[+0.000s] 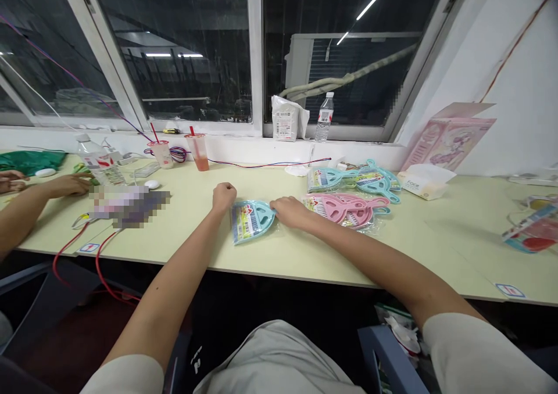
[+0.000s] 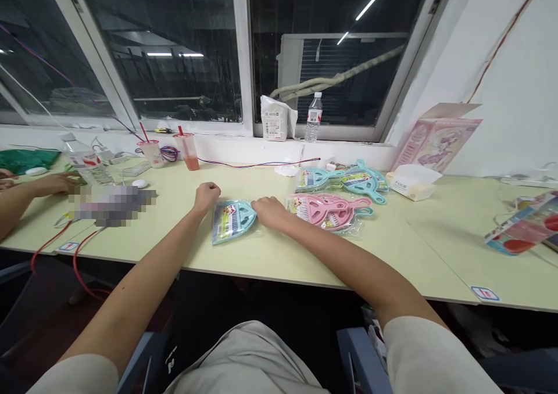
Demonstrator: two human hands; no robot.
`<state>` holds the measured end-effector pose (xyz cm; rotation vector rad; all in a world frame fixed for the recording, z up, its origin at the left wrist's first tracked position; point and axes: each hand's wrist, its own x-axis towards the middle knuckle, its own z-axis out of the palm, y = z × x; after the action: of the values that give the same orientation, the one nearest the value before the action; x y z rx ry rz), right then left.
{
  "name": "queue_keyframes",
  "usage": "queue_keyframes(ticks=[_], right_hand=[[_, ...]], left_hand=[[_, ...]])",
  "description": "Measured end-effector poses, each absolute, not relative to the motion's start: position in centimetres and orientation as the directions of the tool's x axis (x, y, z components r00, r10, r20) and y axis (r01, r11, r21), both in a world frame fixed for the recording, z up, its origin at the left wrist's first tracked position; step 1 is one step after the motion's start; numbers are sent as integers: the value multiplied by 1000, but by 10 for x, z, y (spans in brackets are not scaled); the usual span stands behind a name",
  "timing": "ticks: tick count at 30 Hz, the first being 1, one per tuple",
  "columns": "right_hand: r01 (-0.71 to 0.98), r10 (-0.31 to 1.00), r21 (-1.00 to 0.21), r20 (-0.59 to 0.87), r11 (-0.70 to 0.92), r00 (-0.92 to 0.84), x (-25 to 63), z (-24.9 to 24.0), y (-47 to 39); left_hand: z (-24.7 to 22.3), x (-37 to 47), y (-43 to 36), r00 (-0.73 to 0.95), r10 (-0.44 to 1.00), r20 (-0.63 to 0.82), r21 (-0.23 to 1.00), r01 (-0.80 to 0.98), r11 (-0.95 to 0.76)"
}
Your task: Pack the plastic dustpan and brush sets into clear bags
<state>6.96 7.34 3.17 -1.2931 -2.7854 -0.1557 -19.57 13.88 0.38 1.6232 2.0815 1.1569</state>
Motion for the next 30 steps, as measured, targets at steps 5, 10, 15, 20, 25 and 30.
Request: queue_keyframes(ticks=[5, 10, 15, 20, 25, 30], right_hand=[[885, 884, 80, 58, 459, -464, 54, 37, 138], [947, 949, 80, 34, 310, -314, 74, 40, 178], [971, 973, 67, 15, 229, -230, 101, 41, 186], [968, 964, 25, 95, 248, -250, 105, 52, 163], [898, 774, -96, 552, 429, -311, 158, 61, 119], [955, 810, -266, 584, 134, 49, 247, 50, 104]], left_hand=[[5, -195, 136, -375, 907, 192, 726, 676, 125], [-2, -183, 137, -175, 970, 171, 655, 756, 21], [-11, -168, 136, 134, 966, 222, 552, 800, -237], [-9, -166, 133, 183, 956, 229, 504, 818, -278], [-12, -172, 137, 119, 953, 278, 329, 920, -211], [-16, -174, 142, 89, 960, 266, 314, 934, -173]])
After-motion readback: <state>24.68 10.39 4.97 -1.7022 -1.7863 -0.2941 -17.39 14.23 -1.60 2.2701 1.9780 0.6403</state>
